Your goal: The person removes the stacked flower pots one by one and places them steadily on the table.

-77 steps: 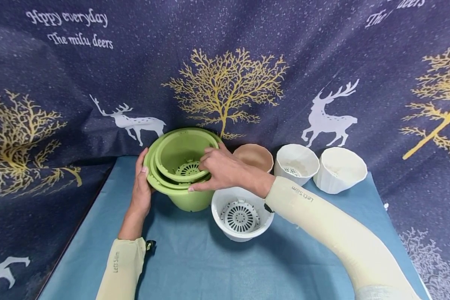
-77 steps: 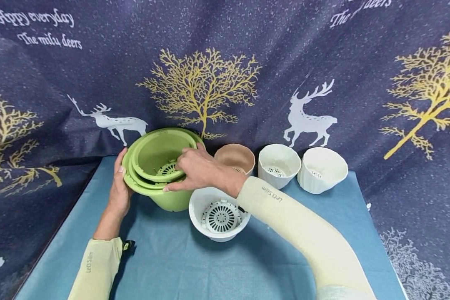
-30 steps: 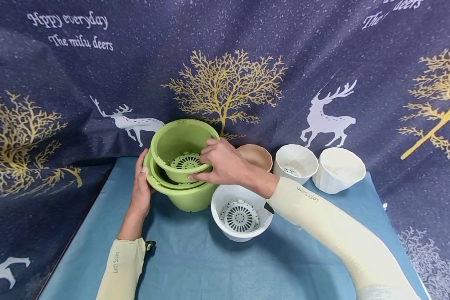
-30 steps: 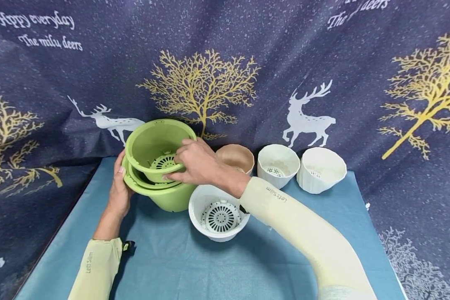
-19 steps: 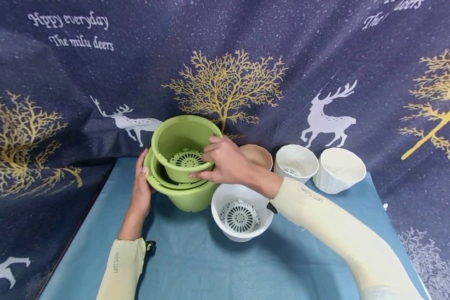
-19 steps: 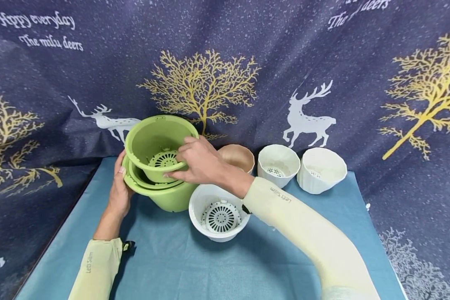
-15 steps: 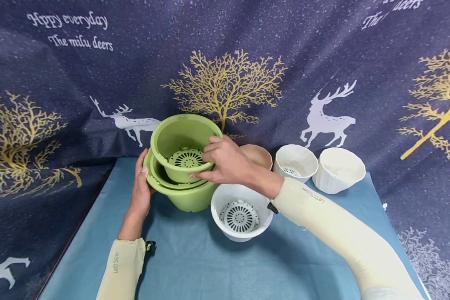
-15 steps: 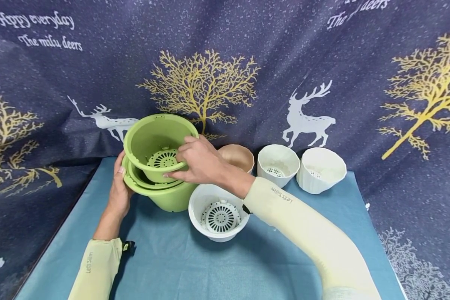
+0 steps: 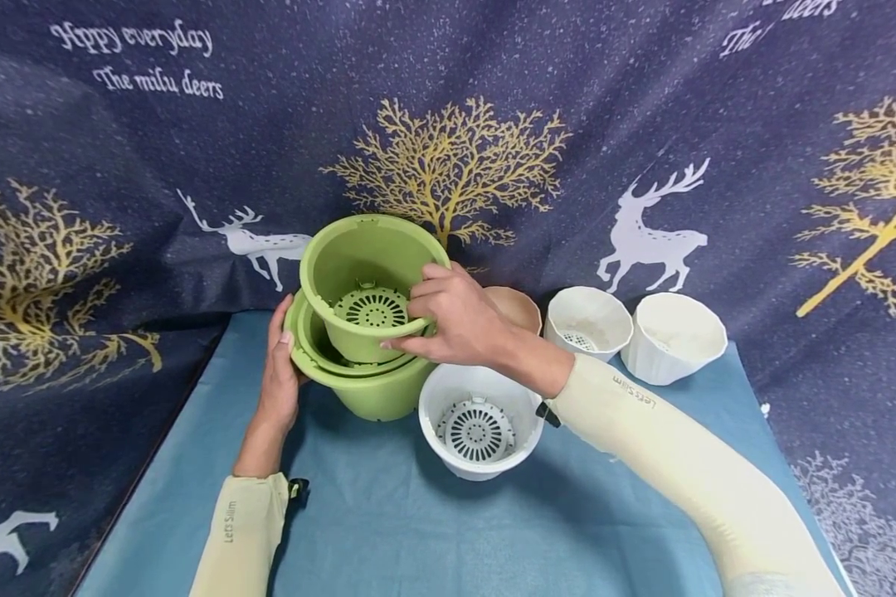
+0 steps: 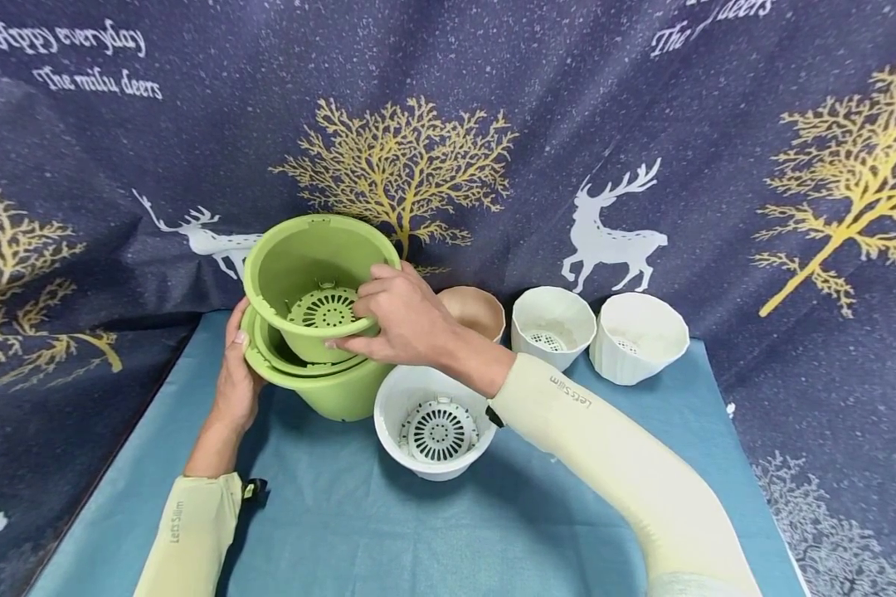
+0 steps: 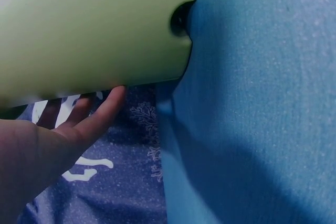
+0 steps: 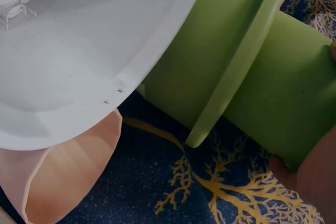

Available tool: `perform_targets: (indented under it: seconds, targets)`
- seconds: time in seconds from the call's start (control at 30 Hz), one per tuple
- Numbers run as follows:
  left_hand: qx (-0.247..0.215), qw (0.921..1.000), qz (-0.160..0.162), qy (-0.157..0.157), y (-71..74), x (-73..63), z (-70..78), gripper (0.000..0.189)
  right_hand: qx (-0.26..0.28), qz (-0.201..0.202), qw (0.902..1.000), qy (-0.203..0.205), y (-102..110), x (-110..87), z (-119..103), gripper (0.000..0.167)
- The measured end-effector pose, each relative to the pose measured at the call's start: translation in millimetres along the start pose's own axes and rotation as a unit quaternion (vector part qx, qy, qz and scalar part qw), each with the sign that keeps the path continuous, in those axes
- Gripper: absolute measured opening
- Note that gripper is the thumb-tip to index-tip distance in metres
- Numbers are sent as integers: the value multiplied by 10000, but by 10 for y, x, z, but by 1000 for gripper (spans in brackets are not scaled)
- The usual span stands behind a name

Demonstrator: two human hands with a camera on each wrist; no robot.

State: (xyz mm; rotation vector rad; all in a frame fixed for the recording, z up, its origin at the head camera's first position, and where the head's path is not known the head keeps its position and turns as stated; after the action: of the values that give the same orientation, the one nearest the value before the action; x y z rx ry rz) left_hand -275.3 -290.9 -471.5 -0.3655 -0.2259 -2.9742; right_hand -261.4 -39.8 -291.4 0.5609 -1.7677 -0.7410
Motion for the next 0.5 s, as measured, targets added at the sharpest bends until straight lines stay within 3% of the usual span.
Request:
perform_targets:
  seconds: [0.5]
  targets:
    - [25, 9999, -28, 113, 2, -3, -16, 55, -73, 478, 9986, 232, 211, -43, -70, 45]
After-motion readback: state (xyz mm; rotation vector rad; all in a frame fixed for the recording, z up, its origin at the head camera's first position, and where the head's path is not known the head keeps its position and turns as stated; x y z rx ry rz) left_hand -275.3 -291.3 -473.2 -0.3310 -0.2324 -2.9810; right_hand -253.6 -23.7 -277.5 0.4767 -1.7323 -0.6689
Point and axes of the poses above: each hand's wrist, its own x-axis towards the middle knuckle, its own y-axis out of the back of the hand, z = x × y, the point moved 9 cm from there along x, towards the middle knuckle, and after that the axes turned 11 degrees about x, right-handed, at the moved point
